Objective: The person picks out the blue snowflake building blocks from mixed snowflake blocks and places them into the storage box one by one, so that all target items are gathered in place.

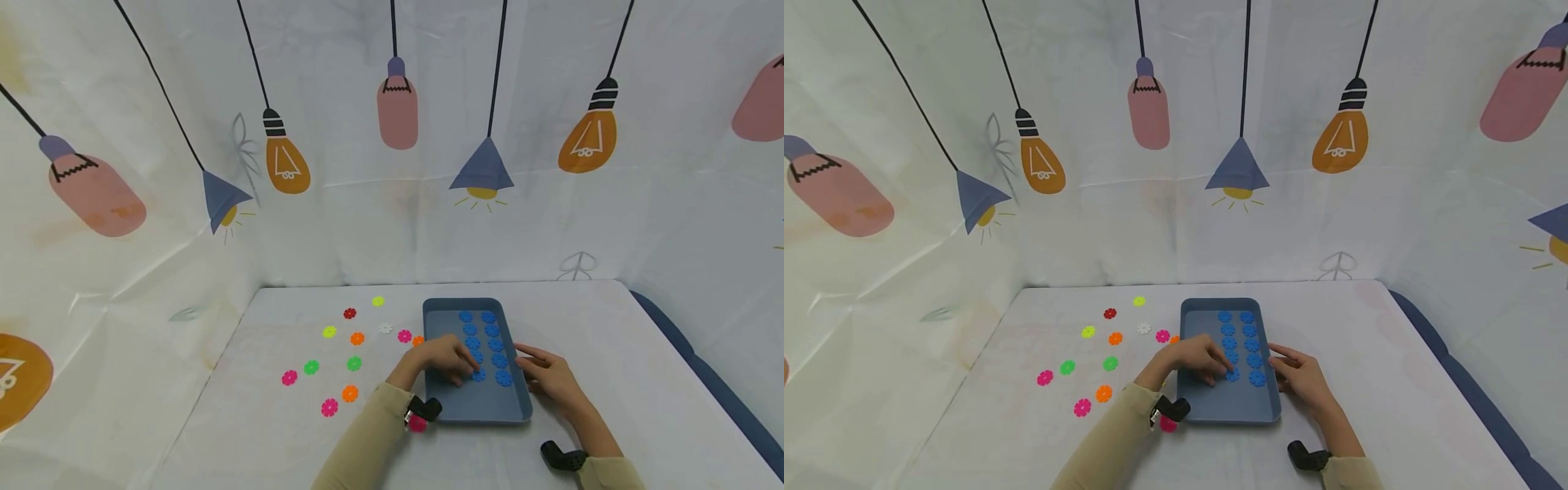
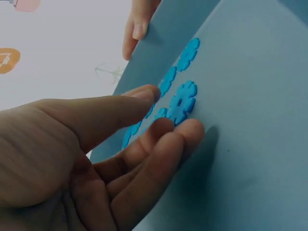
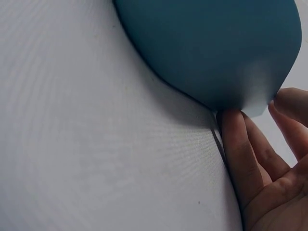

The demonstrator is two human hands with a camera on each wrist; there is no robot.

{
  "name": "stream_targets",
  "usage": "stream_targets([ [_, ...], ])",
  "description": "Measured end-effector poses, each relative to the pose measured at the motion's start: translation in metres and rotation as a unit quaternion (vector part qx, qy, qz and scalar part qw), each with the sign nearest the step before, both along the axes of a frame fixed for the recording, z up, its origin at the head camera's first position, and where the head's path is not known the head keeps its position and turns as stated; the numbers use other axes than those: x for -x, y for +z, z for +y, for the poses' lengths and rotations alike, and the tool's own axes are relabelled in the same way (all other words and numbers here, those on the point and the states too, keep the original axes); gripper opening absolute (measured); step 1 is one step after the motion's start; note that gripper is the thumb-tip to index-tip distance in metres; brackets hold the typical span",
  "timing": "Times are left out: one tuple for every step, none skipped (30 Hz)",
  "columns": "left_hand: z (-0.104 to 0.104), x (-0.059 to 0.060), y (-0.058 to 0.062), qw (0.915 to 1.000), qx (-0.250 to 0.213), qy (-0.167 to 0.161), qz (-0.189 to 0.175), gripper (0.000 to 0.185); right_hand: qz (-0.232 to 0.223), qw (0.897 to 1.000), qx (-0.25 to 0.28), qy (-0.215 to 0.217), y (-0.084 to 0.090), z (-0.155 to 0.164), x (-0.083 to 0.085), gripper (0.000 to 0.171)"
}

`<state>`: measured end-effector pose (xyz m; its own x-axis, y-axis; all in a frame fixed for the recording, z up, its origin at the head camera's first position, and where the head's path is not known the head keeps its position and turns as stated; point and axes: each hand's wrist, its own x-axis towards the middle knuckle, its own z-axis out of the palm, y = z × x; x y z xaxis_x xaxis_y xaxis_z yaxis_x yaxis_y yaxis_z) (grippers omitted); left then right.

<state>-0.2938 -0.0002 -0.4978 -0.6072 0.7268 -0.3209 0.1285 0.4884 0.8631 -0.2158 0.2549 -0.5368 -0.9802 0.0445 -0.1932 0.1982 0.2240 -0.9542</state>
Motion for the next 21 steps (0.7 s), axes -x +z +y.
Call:
stream_targets([
  [-0.001,0.000,0.000,0.9999,-0.010,0.001,0.000,0.015,0.002,1.000,0.002,0.001,0.000,0.000,0.000,0.058],
  [-0.001,0.001,0.000,0.9998,-0.021,0.003,-0.001,0.015,0.006,1.000,0.001,0.003,0.000,0.000,0.000,0.058],
  [-0.002,0.001,0.000,0.9995,-0.031,0.005,-0.002,0.015,0.006,1.000,0.003,0.001,0.000,0.000,0.000,0.058],
  [-0.003,0.001,0.000,0.9991,-0.041,0.006,-0.003,0.015,0.007,1.000,0.005,0.002,0.000,0.000,-0.001,0.058],
  [-0.004,0.002,-0.001,0.9988,-0.049,0.006,0.000,0.015,0.007,1.000,0.007,0.000,0.000,0.000,-0.001,0.057],
  [-0.005,0.002,-0.001,0.9985,-0.055,0.005,0.003,0.016,0.007,1.000,0.006,0.001,0.000,0.000,-0.002,0.057],
  [-0.007,0.002,-0.001,0.9981,-0.061,0.004,0.004,0.016,0.005,1.000,0.008,-0.001,0.000,0.000,-0.003,0.057],
  [-0.008,0.002,-0.001,0.9978,-0.066,0.003,0.009,0.017,0.004,1.000,0.008,-0.001,-0.001,0.000,-0.003,0.057],
  [-0.010,0.002,0.000,0.9975,-0.069,0.002,0.015,0.018,0.002,1.000,0.009,-0.003,-0.001,-0.001,-0.004,0.057],
  [-0.012,0.002,0.000,0.9971,-0.073,0.002,0.022,0.019,0.001,1.000,0.010,-0.004,-0.002,-0.001,-0.004,0.056],
  [-0.014,0.002,0.002,0.9968,-0.075,0.003,0.028,0.020,0.000,1.000,0.009,-0.005,-0.003,-0.001,-0.004,0.056],
  [-0.016,0.002,0.003,0.9964,-0.079,0.006,0.031,0.021,0.000,1.000,0.008,-0.003,-0.003,-0.001,-0.004,0.057],
  [-0.019,0.002,0.005,0.9960,-0.083,0.011,0.033,0.022,0.000,1.000,0.008,-0.006,-0.004,-0.001,-0.004,0.056],
  [-0.022,0.002,0.007,0.9955,-0.086,0.016,0.036,0.022,0.002,1.000,0.006,-0.004,-0.004,-0.001,-0.003,0.057],
  [-0.024,0.002,0.010,0.9951,-0.089,0.020,0.038,0.023,0.001,1.000,0.006,-0.007,-0.004,-0.002,-0.003,0.057],
  [-0.027,0.002,0.012,0.9947,-0.091,0.025,0.040,0.023,0.001,1.000,0.004,-0.006,-0.004,-0.002,-0.003,0.058],
  [-0.030,0.003,0.014,0.9945,-0.092,0.029,0.040,0.024,0.002,1.000,0.001,-0.006,-0.004,-0.002,-0.003,0.058],
  [-0.033,0.003,0.017,0.9943,-0.093,0.031,0.043,0.025,0.002,1.000,-0.002,-0.005,-0.003,-0.002,-0.002,0.058],
  [-0.037,0.004,0.019,0.9941,-0.092,0.033,0.047,0.025,0.002,1.000,-0.004,-0.007,-0.003,-0.002,-0.002,0.057],
  [-0.040,0.005,0.021,0.9940,-0.091,0.032,0.052,0.026,0.004,1.000,-0.008,-0.005,-0.002,-0.003,-0.002,0.057],
  [-0.044,0.006,0.022,0.9938,-0.089,0.033,0.057,0.027,0.004,1.000,-0.008,-0.006,-0.001,-0.003,-0.002,0.057],
])
